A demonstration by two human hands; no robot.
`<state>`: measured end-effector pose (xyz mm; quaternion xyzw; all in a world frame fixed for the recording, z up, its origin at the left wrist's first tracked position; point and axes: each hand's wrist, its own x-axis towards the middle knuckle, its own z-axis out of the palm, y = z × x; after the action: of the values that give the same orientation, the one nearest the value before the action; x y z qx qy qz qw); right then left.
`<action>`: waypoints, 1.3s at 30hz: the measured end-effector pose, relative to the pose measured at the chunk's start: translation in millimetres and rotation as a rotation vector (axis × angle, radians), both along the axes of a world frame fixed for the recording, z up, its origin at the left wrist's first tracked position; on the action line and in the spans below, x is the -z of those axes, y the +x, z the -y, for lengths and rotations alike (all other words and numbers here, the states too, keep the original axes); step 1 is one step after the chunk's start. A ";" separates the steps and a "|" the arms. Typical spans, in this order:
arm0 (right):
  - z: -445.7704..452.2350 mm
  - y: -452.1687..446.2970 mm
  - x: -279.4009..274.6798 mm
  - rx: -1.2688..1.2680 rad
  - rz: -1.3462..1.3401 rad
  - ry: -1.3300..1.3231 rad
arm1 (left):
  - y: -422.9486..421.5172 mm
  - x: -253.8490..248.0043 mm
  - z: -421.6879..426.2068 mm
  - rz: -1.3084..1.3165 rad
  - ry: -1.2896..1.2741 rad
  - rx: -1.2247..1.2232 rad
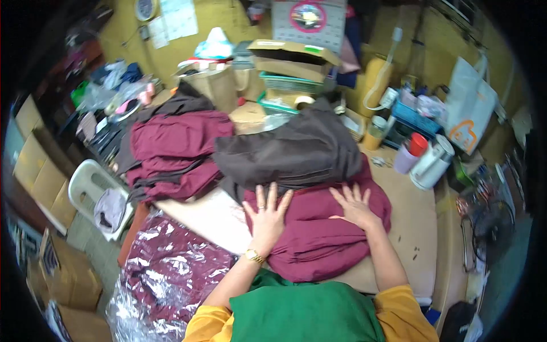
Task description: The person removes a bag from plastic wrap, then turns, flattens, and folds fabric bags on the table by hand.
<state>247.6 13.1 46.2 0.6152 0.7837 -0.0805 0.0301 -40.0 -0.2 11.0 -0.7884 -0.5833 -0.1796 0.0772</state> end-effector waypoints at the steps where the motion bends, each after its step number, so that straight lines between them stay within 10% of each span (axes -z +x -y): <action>1: 2.5 -0.5 -9.3 -0.026 -0.007 0.012 | -1.5 -7.9 4.5 0.020 -0.045 0.029; 5: 37.9 -28.6 -86.9 -0.132 -0.171 -0.014 | -52.7 -91.0 12.8 0.388 -0.303 0.317; 8: 60.9 -63.9 -127.6 -0.371 -0.371 -0.035 | -113.0 -103.0 -35.6 0.945 0.245 0.200; 14: 56.9 -122.5 -142.3 -0.763 -0.367 -0.218 | -230.2 -17.1 -188.7 0.009 0.703 -0.395; 16: 45.0 -134.3 -140.2 -0.832 -0.347 -0.238 | -254.2 -23.5 -199.6 0.009 0.195 -0.376; 24: -63.8 -210.0 -169.7 -0.751 -0.761 0.472 | -174.9 -152.4 -141.6 0.245 0.705 0.098; 27: -115.1 -232.1 -149.3 -0.761 -0.421 0.764 | -124.8 -160.9 -74.5 0.229 0.534 0.266; 32: -157.4 -199.2 -141.2 -0.574 -0.454 0.748 | -188.9 -124.1 -35.3 -0.078 -0.010 -0.238; 39: -165.4 -210.1 -231.5 -0.610 -0.661 1.115 | -238.1 -242.9 -51.5 0.509 0.747 -0.116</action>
<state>37.6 178.5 277.7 0.2359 0.8132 0.1618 -0.5068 -278.1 51.3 253.9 -0.6032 -0.5221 -0.5611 0.2206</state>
